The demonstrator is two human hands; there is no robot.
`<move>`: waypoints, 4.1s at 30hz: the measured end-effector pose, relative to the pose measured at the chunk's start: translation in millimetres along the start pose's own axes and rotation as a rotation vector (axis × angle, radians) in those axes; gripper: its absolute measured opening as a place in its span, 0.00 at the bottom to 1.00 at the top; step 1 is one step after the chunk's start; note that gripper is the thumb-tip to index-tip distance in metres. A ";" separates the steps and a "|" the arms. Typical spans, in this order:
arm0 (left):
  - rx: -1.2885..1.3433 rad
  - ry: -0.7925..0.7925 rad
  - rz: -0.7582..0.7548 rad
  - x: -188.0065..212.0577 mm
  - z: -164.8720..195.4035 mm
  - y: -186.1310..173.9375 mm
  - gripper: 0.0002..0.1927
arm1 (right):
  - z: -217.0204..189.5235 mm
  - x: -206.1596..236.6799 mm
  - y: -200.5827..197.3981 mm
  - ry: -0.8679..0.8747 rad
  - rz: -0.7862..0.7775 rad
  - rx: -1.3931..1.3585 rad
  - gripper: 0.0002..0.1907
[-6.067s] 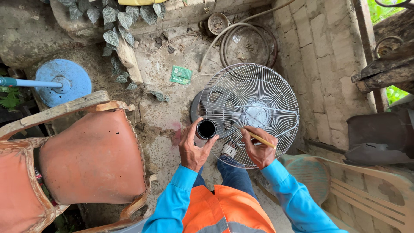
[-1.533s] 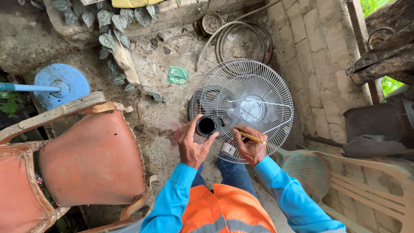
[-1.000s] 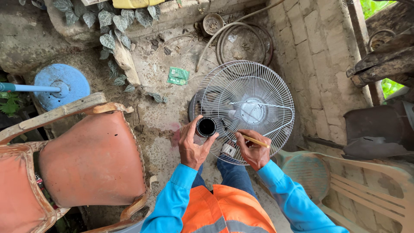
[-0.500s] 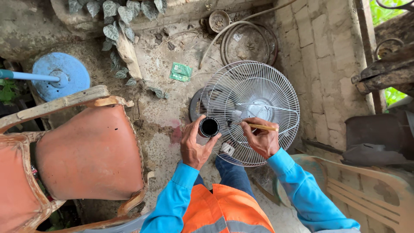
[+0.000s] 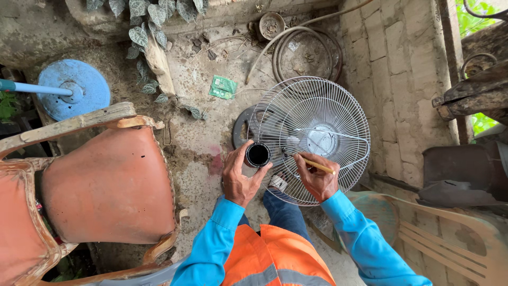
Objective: The person holds a small can of dark paint in one hand and a brush in the other, painting the wire guard of an electric fan that lies on the ground. They dip the brush into the can and apply paint along the fan's wire frame, working around the guard throughout the clip.
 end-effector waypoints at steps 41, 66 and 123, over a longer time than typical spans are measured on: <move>0.015 -0.019 -0.007 11.8 6.7 7.4 0.38 | 17.1 -9.7 -14.3 0.091 -0.048 -0.053 0.10; -0.011 0.216 -0.123 35.6 90.8 74.7 0.40 | -49.7 44.7 -132.5 -0.153 0.088 -0.155 0.05; -0.080 0.030 -0.105 123.0 85.0 58.2 0.36 | 34.8 222.6 -91.0 -0.156 0.295 -0.109 0.08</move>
Point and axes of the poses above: each hand's wrist, its own x-axis away from the middle knuckle, its own y-axis out of the palm, z = x × y, the point moved 7 cm from there along -x, towards the middle knuckle, and after that the axes turned 3 degrees about -y, right-handed, at the moved point
